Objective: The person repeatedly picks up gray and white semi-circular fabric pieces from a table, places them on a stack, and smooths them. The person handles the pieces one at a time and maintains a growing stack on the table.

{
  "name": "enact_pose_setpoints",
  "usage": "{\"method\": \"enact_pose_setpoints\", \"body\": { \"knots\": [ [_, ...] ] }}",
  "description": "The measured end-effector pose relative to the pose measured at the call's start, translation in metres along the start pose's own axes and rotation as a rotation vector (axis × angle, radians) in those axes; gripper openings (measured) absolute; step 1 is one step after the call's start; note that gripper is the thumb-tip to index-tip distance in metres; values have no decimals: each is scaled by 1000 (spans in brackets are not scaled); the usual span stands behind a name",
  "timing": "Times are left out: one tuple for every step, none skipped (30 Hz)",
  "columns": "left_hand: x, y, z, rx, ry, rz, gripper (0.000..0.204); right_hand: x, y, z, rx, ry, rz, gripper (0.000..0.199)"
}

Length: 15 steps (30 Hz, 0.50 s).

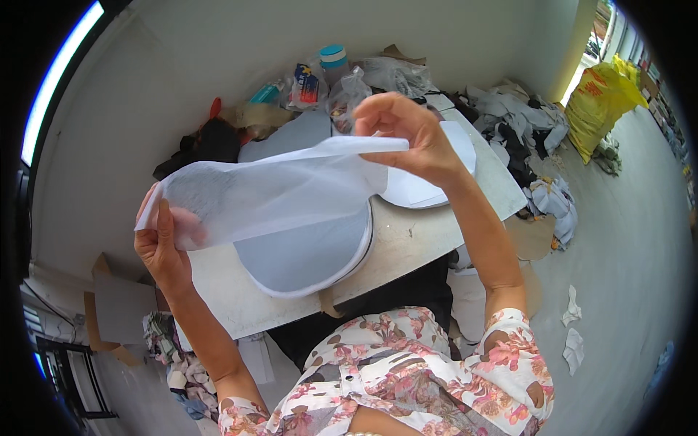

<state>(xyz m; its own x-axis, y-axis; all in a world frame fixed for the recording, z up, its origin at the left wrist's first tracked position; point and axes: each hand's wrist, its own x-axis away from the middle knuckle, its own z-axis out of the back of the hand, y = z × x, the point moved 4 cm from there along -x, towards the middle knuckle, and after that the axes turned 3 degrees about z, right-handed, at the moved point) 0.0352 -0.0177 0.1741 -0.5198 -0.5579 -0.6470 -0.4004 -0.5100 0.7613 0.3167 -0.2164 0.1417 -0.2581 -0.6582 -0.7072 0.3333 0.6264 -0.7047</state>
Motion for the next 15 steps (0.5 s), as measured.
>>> {"method": "enact_pose_setpoints", "body": {
  "knots": [
    [3, 3, 4, -34, 9, 9, 29, 0, 6, -10, 45, -20, -57, 47],
    [5, 6, 8, -71, 19, 14, 30, -1, 10, -19, 88, -42, -109, 51],
    [7, 8, 11, -107, 12, 3, 30, 2, 15, -26, 26, -50, -197, 53],
    [8, 10, 14, -143, 3, -7, 31, 1, 18, -30, 23, -70, -174, 53],
    [9, 12, 15, -176, -11, -17, 32, 2, 21, -32, 22, -85, -153, 53],
    [10, 13, 17, -225, -6, -26, 33, 4, 23, -35, 23, -98, -131, 53],
    [11, 15, 20, -273, -2, -35, 33, 4, 23, -36, -6, -38, -91, 53],
    [13, 16, 22, -320, -1, -45, 34, 3, 23, -37, -74, -17, -61, 53],
    [15, 15, 24, -333, 4, -34, 34, 3, 22, -37, -140, 5, -31, 52],
    [19, 13, 28, -347, 9, -23, 34, 2, 21, -36, -205, 28, -1, 52],
    [22, 13, 30, -358, 14, -11, 34, 0, 16, -38, -236, 14, 34, 50],
    [23, 13, 31, -344, 16, -10, 34, 1, 13, -39, -184, 20, 42, 46],
    [24, 13, 31, -331, 18, -9, 35, 1, 12, -40, -131, 27, 50, 42],
    [26, 14, 32, -320, 23, -6, 35, 2, 11, -41, -82, 30, 57, 37],
    [26, 15, 33, -340, 11, -37, 33, 3, 11, -40, 46, 27, 26, 32]
  ]
}}
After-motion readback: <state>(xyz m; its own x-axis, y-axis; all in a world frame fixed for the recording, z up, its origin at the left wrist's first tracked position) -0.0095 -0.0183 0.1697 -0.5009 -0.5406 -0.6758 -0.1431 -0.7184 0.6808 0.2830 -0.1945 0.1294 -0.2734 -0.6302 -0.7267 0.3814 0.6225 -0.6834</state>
